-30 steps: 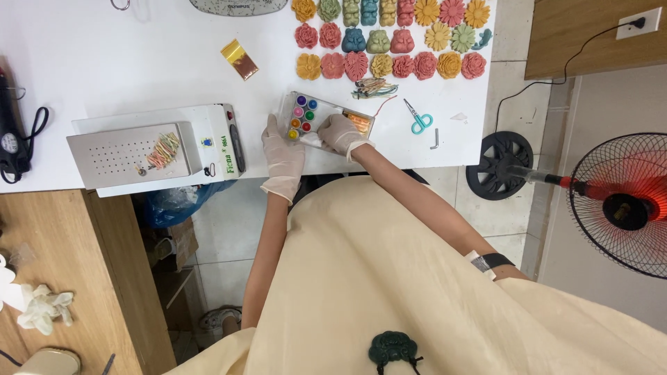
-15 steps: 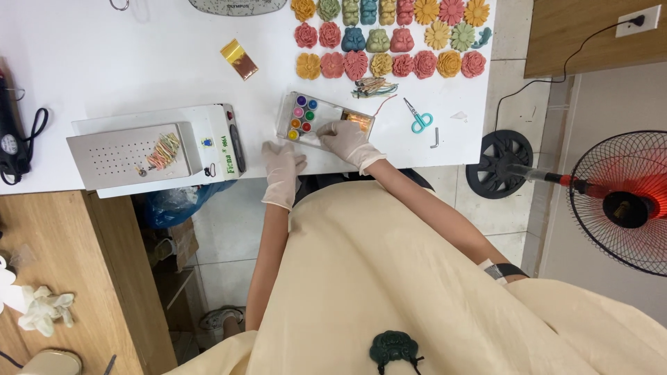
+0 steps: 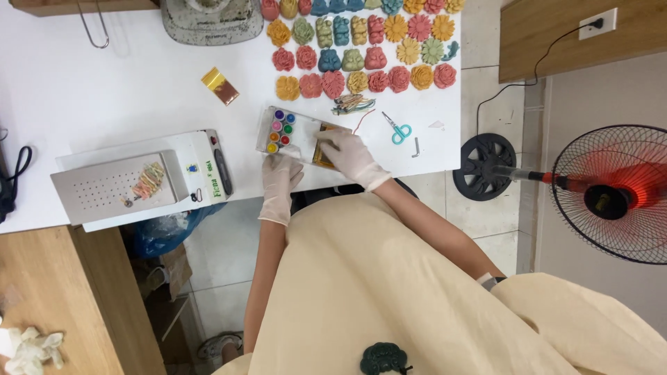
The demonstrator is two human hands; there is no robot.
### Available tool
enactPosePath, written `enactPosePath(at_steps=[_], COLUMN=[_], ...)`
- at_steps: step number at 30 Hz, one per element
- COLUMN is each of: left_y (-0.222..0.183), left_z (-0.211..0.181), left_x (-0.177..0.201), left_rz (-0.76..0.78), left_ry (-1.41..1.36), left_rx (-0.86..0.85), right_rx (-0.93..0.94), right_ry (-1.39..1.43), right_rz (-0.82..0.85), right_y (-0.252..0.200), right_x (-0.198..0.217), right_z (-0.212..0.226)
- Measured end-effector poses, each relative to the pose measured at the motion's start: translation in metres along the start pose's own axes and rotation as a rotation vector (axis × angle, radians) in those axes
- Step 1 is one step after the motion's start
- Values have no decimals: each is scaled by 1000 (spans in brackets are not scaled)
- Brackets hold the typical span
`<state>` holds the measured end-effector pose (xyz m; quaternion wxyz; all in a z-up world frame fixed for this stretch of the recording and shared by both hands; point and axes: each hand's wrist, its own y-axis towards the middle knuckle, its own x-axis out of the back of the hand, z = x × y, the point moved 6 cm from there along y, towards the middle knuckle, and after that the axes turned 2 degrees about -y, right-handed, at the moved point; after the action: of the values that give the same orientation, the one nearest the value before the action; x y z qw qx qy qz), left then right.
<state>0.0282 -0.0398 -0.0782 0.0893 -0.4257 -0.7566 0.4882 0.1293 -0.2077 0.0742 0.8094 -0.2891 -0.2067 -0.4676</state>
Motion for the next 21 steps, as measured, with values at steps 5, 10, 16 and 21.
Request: enactPosePath(at_steps=[5, 10, 16, 21], left_y=[-23, -19, -5, -2], left_z=[-30, -31, -46, -65], left_x=[-21, -26, -31, -20], left_rz=[-121, -214, -410, -426], left_ry=[110, 267, 657, 728], left_rx=[-75, -101, -461, -499], right_rx=[-101, -174, -182, 76], right_ry=[-151, -474, -417, -632], right_rz=[-316, -385, -291, -170], right_y=[-38, -54, -39, -8], right_x=[84, 113, 115, 87], right_z=[-76, -145, -111, -79])
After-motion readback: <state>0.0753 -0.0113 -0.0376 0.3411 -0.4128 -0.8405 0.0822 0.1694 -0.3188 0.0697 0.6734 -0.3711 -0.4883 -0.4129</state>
